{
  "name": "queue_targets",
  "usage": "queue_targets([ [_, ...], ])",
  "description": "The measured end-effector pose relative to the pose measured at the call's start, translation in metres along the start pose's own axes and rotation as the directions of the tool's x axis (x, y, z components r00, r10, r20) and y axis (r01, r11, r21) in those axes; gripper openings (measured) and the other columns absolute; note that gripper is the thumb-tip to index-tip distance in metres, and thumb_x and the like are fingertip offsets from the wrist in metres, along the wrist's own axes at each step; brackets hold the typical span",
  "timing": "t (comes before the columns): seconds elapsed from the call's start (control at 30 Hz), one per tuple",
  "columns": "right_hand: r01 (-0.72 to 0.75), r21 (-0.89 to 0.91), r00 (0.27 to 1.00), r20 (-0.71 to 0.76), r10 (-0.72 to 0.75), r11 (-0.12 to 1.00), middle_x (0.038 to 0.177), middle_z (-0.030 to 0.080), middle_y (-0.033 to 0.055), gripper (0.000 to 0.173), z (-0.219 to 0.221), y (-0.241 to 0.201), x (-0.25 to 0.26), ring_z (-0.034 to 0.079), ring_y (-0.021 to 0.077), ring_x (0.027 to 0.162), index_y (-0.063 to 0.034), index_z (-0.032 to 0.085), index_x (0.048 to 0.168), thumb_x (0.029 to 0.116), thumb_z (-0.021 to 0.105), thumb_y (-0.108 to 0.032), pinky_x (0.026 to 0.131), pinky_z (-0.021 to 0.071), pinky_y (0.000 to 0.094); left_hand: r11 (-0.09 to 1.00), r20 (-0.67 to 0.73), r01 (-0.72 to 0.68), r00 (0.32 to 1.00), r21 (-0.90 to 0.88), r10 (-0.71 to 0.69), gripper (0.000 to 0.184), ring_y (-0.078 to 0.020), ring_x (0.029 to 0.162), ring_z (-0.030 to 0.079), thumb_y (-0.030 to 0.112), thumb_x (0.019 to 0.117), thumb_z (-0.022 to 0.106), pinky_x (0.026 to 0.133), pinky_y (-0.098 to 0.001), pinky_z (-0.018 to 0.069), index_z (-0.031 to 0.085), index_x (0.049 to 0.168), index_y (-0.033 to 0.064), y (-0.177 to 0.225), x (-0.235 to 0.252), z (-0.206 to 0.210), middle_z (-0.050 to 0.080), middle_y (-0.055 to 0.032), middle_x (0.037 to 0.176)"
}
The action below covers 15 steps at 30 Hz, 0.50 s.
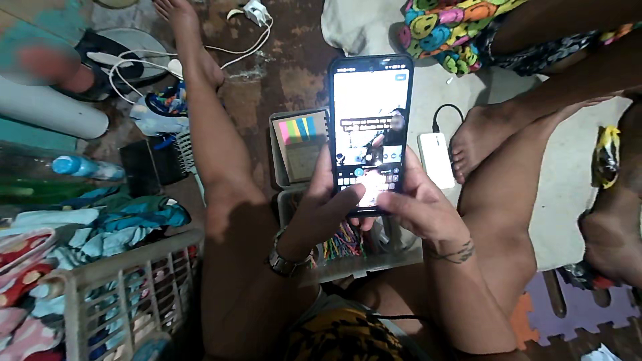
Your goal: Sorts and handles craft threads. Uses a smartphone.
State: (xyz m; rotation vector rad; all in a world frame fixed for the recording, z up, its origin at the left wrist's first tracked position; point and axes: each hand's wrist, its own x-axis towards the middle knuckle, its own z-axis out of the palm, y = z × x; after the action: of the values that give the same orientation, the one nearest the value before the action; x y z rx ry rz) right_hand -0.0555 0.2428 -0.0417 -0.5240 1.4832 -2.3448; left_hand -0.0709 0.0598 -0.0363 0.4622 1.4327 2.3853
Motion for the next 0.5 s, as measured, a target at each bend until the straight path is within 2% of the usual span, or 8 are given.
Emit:
queue_targets([
  [0.07, 0.015, -0.028, 1.0, 0.027, -0.014, 0.999, 0.117, 0.069, 0.0042, 0.061, -0.001, 0.001, 0.0, 0.074, 0.0184, 0.088, -0.0253, 0.03, 0.148, 0.0975, 0.055, -0.001, 0.07, 0.0647, 0.0305, 1.0, 0.038, 0.015, 0.999, -0.019, -0.014, 0.048, -0.0049, 0.066, 0.066, 0.003, 0.0991, 0.044, 0.055, -0.0191, 0.0575, 0.032, 0.143, 0.0186, -0.003, -0.002, -0.006, 0.067, 0.0015, 0.102],
  [0.13, 0.018, -0.024, 0.999, 0.03, -0.017, 1.0, 0.115, 0.069, 0.0056, 0.06, -0.001, 0.001, 0.0, 0.074, 0.0189, 0.087, -0.0242, 0.03, 0.148, 0.098, 0.055, -0.003, 0.07, 0.0645, 0.0304, 0.997, 0.099, 0.013, 0.995, -0.071, -0.006, 0.052, -0.0075, 0.07, 0.068, 0.006, 0.1011, 0.042, 0.056, -0.0211, 0.0588, 0.03, 0.147, 0.0267, -0.007, -0.003, -0.012, 0.067, 0.0006, 0.108],
  [0.2, 0.015, 0.001, 1.0, 0.021, -0.015, 1.0, 0.115, 0.069, 0.0062, 0.057, 0.0, 0.0, 0.0, 0.074, 0.0188, 0.086, -0.0246, 0.032, 0.147, 0.0987, 0.058, -0.009, 0.069, 0.0641, 0.0297, 0.998, 0.132, 0.021, 0.991, -0.064, -0.013, 0.057, -0.0075, 0.076, 0.068, 0.004, 0.0963, 0.046, 0.062, -0.0211, 0.0591, 0.029, 0.147, 0.0242, -0.006, -0.003, -0.015, 0.067, 0.0013, 0.109],
  [0.27, 0.024, 0.013, 1.0, -0.017, -0.024, 1.0, 0.111, 0.07, 0.0067, 0.054, 0.003, -0.001, 0.001, 0.073, 0.0181, 0.082, -0.0233, 0.035, 0.144, 0.0985, 0.06, -0.01, 0.066, 0.0634, 0.0283, 0.999, 0.039, 0.047, 0.998, 0.003, -0.047, 0.056, -0.0056, 0.075, 0.068, 0.0, 0.0843, 0.057, 0.064, -0.0209, 0.058, 0.038, 0.135, 0.0128, 0.0, -0.002, -0.008, 0.067, 0.0021, 0.095],
  [0.3, 0.027, 0.002, 0.998, -0.055, -0.026, 1.0, 0.107, 0.071, 0.006, 0.051, 0.006, 0.0, 0.002, 0.073, 0.0169, 0.078, -0.0225, 0.037, 0.142, 0.0983, 0.06, -0.008, 0.063, 0.063, 0.0269, 0.996, -0.012, 0.082, 0.997, 0.035, -0.081, 0.053, -0.0036, 0.071, 0.066, -0.002, 0.0797, 0.058, 0.062, -0.0197, 0.0557, 0.044, 0.128, 0.0122, 0.003, -0.003, -0.004, 0.067, 0.0036, 0.088],
  [0.33, 0.025, -0.009, 0.994, -0.102, -0.026, 1.0, 0.103, 0.072, 0.0063, 0.049, 0.009, 0.0, 0.002, 0.073, 0.0161, 0.074, -0.0213, 0.04, 0.14, 0.0979, 0.059, -0.005, 0.059, 0.0624, 0.0259, 0.995, -0.003, 0.102, 0.995, 0.018, -0.102, 0.05, -0.006, 0.069, 0.065, -0.004, 0.0825, 0.056, 0.06, -0.0209, 0.0552, 0.045, 0.129, 0.0113, 0.001, -0.004, -0.005, 0.066, 0.0004, 0.087],
  [0.4, 0.024, -0.031, 0.989, -0.146, -0.028, 0.999, 0.1, 0.072, 0.0067, 0.048, 0.012, 0.0, 0.003, 0.072, 0.0149, 0.069, -0.0196, 0.042, 0.139, 0.0979, 0.059, -0.001, 0.056, 0.0618, 0.0249, 0.996, 0.193, 0.083, 0.978, -0.042, -0.073, 0.057, -0.0125, 0.08, 0.068, 0.001, 0.0949, 0.047, 0.067, -0.0246, 0.0588, 0.03, 0.147, 0.0175, -0.011, -0.004, -0.021, 0.066, -0.0067, 0.107],
  [0.5, 0.021, -0.093, 0.998, -0.058, -0.027, 0.995, 0.107, 0.07, 0.0022, 0.065, 0.007, -0.001, 0.001, 0.072, 0.0126, 0.077, -0.0224, 0.033, 0.144, 0.0922, 0.061, 0.003, 0.063, 0.0626, 0.0243, 1.0, 0.175, 0.028, 0.984, 0.0, -0.028, 0.048, -0.0032, 0.076, 0.067, 0.0, 0.0914, 0.047, 0.065, -0.0176, 0.0573, 0.039, 0.134, 0.0195, -0.004, -0.005, -0.019, 0.068, 0.0036, 0.102],
])
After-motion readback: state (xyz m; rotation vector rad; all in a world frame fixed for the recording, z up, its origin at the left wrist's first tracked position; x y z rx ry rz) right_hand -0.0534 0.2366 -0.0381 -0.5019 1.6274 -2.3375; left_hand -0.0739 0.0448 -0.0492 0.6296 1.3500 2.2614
